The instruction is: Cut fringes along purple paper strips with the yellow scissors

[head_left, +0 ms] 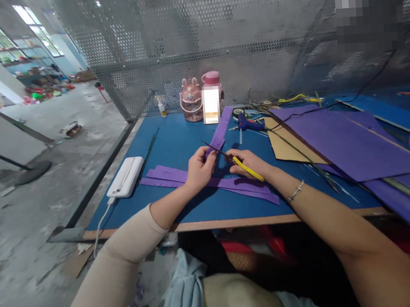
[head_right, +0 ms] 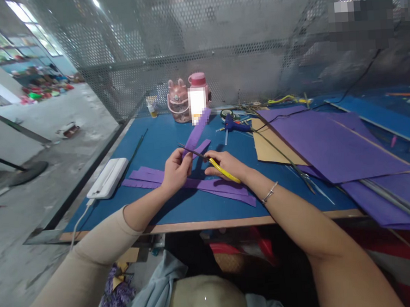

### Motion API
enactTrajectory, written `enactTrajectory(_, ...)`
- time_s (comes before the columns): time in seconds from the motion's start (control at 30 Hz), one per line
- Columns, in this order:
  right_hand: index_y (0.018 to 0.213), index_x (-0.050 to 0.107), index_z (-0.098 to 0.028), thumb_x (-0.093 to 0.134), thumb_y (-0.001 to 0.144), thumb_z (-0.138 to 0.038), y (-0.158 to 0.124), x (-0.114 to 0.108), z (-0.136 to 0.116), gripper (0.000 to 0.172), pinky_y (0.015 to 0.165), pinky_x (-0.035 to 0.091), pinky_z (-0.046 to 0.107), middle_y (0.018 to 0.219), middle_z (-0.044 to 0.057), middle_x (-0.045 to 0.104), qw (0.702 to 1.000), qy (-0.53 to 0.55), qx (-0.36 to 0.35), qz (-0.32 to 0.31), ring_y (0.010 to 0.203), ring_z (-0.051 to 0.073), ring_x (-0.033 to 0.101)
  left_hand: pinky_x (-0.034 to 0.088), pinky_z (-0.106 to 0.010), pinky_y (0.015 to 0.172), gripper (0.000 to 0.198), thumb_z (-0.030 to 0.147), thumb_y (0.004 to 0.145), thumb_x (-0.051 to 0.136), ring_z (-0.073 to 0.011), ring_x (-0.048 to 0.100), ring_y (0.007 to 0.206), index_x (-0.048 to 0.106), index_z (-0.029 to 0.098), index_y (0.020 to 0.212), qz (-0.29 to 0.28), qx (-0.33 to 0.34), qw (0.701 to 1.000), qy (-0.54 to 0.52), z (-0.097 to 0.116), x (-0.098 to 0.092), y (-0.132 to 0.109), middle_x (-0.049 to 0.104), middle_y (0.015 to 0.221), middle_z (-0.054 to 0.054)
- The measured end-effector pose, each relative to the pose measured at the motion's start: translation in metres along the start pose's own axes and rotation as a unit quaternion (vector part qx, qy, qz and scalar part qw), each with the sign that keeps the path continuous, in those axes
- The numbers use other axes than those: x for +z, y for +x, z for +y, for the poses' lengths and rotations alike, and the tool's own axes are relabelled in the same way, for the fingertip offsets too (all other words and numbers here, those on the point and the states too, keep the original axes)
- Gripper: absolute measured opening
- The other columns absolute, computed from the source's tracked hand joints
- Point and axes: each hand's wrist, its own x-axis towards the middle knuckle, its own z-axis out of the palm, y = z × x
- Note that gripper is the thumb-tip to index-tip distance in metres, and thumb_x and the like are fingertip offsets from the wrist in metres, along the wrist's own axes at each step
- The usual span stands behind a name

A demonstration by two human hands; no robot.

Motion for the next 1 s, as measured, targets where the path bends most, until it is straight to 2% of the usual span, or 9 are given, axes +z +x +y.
enactTrajectory(0.13, 0.090, 0.061, -0.015, 0.063, 0.079, -0.053, 0.000, 0.000, -0.002, 0.040, 0.054, 0.033, 0.023, 0.068, -0.001, 0.053, 0.999, -0.009, 0.034, 0.021, 0.057, 0.010, 0.039, 0.035, -0.017, 0.041, 0.022, 0.039, 0.090, 0.054, -0.0053, 0.043, 0.039, 0.055, 0.018, 0.085, 0.002, -0.008, 1.000, -0.001, -0.003, -0.001, 0.000, 0.047, 0.053, 0.007)
enactTrajectory(0.3, 0.085, 0.064, -0.015, 0.062, 0.079, -0.050, 0.001, -0.002, 0.001, 0.036, 0.052, 0.032, 0.023, 0.063, -0.002, 0.052, 0.997, -0.040, 0.058, 0.045, 0.055, 0.010, 0.038, 0.037, -0.017, 0.041, 0.027, 0.044, 0.086, 0.056, -0.0051, 0.051, 0.043, 0.056, 0.017, 0.084, -0.013, -0.039, 0.999, -0.002, -0.003, -0.005, 0.003, 0.057, 0.068, 0.003)
enactTrajectory(0.47, 0.086, 0.063, -0.014, 0.061, 0.079, -0.053, 0.002, -0.004, 0.004, 0.039, 0.052, 0.033, 0.023, 0.062, -0.002, 0.052, 0.995, -0.047, 0.072, 0.047, 0.054, 0.010, 0.039, 0.032, -0.018, 0.040, 0.030, 0.043, 0.086, 0.055, -0.0048, 0.041, 0.040, 0.056, 0.016, 0.074, -0.005, -0.046, 0.999, 0.008, -0.002, -0.005, 0.006, 0.048, 0.055, 0.006)
enactTrajectory(0.67, 0.108, 0.056, -0.016, 0.066, 0.073, -0.059, 0.002, -0.005, 0.005, 0.057, 0.063, 0.040, 0.028, 0.085, 0.004, 0.060, 0.997, -0.075, 0.024, -0.001, 0.069, 0.017, 0.050, 0.033, -0.019, 0.047, 0.028, 0.042, 0.088, 0.055, -0.0070, 0.039, 0.047, 0.061, 0.016, 0.080, 0.036, -0.015, 0.999, 0.027, -0.006, -0.003, 0.006, 0.046, 0.053, 0.005)
enactTrajectory(0.8, 0.110, 0.054, -0.017, 0.062, 0.076, -0.062, 0.002, -0.004, 0.009, 0.056, 0.069, 0.041, 0.031, 0.093, 0.007, 0.060, 0.997, -0.073, -0.011, -0.009, 0.075, 0.020, 0.053, 0.033, -0.019, 0.048, 0.026, 0.040, 0.089, 0.054, -0.0071, 0.039, 0.048, 0.064, 0.016, 0.085, 0.025, -0.003, 0.999, 0.027, -0.008, -0.002, 0.006, 0.047, 0.055, 0.005)
enactTrajectory(0.9, 0.109, 0.054, -0.017, 0.062, 0.076, -0.064, 0.002, -0.004, 0.008, 0.057, 0.069, 0.041, 0.031, 0.092, 0.007, 0.060, 0.998, -0.067, -0.020, -0.004, 0.076, 0.020, 0.053, 0.033, -0.019, 0.047, 0.026, 0.040, 0.089, 0.054, -0.0072, 0.039, 0.047, 0.065, 0.016, 0.087, 0.017, -0.002, 1.000, 0.026, -0.008, -0.002, 0.005, 0.046, 0.055, 0.004)
enactTrajectory(1.0, 0.104, 0.056, -0.017, 0.061, 0.079, -0.060, 0.001, -0.004, 0.005, 0.050, 0.067, 0.040, 0.029, 0.088, 0.005, 0.059, 0.999, -0.053, -0.012, 0.003, 0.073, 0.018, 0.051, 0.033, -0.019, 0.047, 0.026, 0.041, 0.089, 0.054, -0.0070, 0.038, 0.047, 0.064, 0.017, 0.085, 0.008, -0.002, 1.000, 0.019, -0.007, -0.002, 0.004, 0.046, 0.055, 0.004)
